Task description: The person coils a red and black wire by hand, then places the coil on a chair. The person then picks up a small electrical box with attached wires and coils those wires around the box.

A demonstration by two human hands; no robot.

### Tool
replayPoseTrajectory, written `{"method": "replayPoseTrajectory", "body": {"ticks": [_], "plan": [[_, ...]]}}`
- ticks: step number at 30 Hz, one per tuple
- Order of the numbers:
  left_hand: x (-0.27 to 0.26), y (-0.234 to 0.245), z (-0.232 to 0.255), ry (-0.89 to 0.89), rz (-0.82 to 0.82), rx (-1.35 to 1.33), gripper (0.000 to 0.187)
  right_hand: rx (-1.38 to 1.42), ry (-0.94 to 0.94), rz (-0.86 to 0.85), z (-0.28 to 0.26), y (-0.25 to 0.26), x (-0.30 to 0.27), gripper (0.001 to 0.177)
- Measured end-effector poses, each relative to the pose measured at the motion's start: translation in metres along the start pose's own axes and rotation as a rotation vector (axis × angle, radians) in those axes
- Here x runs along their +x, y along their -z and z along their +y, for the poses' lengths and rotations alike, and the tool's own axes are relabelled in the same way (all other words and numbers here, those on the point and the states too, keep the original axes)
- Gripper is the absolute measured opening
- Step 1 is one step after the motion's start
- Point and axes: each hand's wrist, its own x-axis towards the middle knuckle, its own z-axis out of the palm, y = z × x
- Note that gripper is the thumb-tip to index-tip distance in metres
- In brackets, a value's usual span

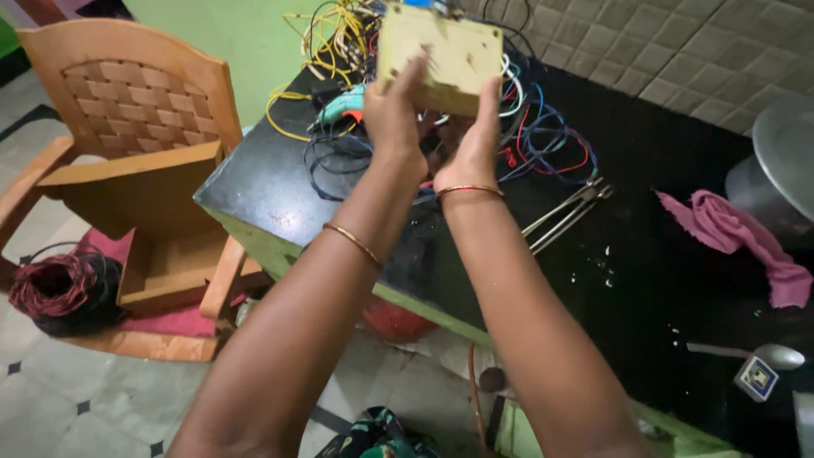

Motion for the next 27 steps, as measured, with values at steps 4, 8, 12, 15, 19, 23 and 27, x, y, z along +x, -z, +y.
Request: {"method": "replayPoseTrajectory", "body": {"ticks": [4, 8, 12, 15, 19, 23, 27], "plan": [[-0.001, 0.006, 0.030, -0.028, 0.224, -0.154, 0.057, -0.167, 0.045, 0.258, 0.000, 0.031, 0.017, 0.046], [-0.005, 0.030, 0.074, -0.123, 0.351, -0.312, 0.061, -0.292, 0.690, 0.024, 0.000, 0.046, 0.042, 0.058], [-0.015, 0.053, 0.121, -0.188, 0.373, -0.497, 0.069, -1.175, 0.685, -0.027, 0.029, 0.035, 0.034, 0.082], [-0.037, 0.062, 0.152, -0.268, 0.332, -0.495, 0.071, -1.628, 0.293, -0.077, 0.067, 0.027, 0.024, 0.098], [-0.064, 0.076, 0.185, -0.349, 0.293, -0.483, 0.074, -1.623, 0.321, 0.102, 0.084, 0.030, 0.045, 0.093], [-0.078, 0.084, 0.198, -0.370, 0.279, -0.505, 0.075, -1.487, 0.264, 0.109, 0.091, 0.041, 0.095, 0.108], [-0.080, 0.081, 0.184, -0.320, 0.295, -0.478, 0.075, -0.818, -0.062, -0.119, 0.104, 0.052, 0.126, 0.095]]}}
